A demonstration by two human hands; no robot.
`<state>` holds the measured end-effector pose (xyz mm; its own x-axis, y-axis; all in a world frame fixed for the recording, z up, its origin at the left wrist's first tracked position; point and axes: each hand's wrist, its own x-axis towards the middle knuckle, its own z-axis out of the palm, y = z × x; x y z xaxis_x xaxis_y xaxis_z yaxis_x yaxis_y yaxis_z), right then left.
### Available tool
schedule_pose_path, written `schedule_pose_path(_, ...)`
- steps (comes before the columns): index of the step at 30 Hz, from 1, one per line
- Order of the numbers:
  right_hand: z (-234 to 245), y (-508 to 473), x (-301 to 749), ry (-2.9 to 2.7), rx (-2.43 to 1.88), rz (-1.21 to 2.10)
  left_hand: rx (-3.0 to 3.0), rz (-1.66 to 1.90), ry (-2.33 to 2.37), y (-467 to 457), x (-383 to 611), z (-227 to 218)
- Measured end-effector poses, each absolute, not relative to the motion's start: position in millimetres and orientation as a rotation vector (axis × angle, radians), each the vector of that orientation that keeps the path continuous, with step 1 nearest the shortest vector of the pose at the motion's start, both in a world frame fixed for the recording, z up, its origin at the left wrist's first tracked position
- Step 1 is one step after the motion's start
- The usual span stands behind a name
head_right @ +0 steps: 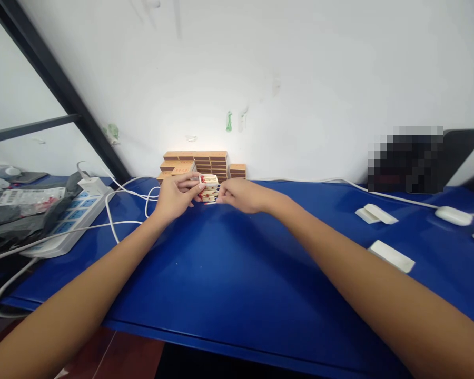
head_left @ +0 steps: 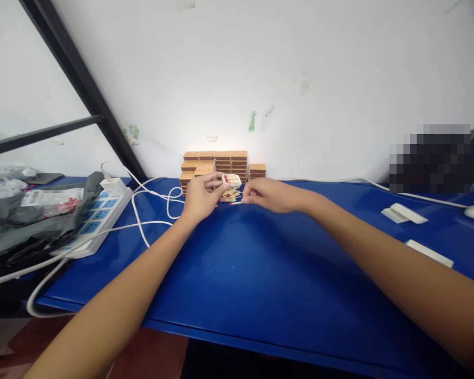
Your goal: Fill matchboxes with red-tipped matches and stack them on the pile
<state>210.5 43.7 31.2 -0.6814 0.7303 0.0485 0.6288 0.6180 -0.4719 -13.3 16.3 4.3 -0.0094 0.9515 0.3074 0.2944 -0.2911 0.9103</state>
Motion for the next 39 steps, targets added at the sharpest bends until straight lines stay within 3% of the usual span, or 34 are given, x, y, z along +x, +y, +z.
schedule_pose_path(6,39.6,52.0,221.6,-2.263,-1.164,0.447,1.598,1.285,1.233,14.1,-10.2,2.7)
schedule_pose_path(18,29.6,54.3,216.9,-2.315,-1.015,0.414,1.633,1.185,1.134,14.4,-9.4,0.8)
schedule_pose_path(26,15.1,54.3,209.7,-1.964,-1.148,0.276,1.606,1.329,1.226,16.1,-11.4,5.3)
schedule_pose_path(33,-20.7,51.9,194.1,-2.267,-0.994,0.381,1.622,1.457,1.288,20.2,-12.6,4.6)
schedule_pose_path(39,-27.7,48.1,183.7,-2.367,-1.134,0.341,1.637,1.433,1.266,21.2,-13.3,2.3)
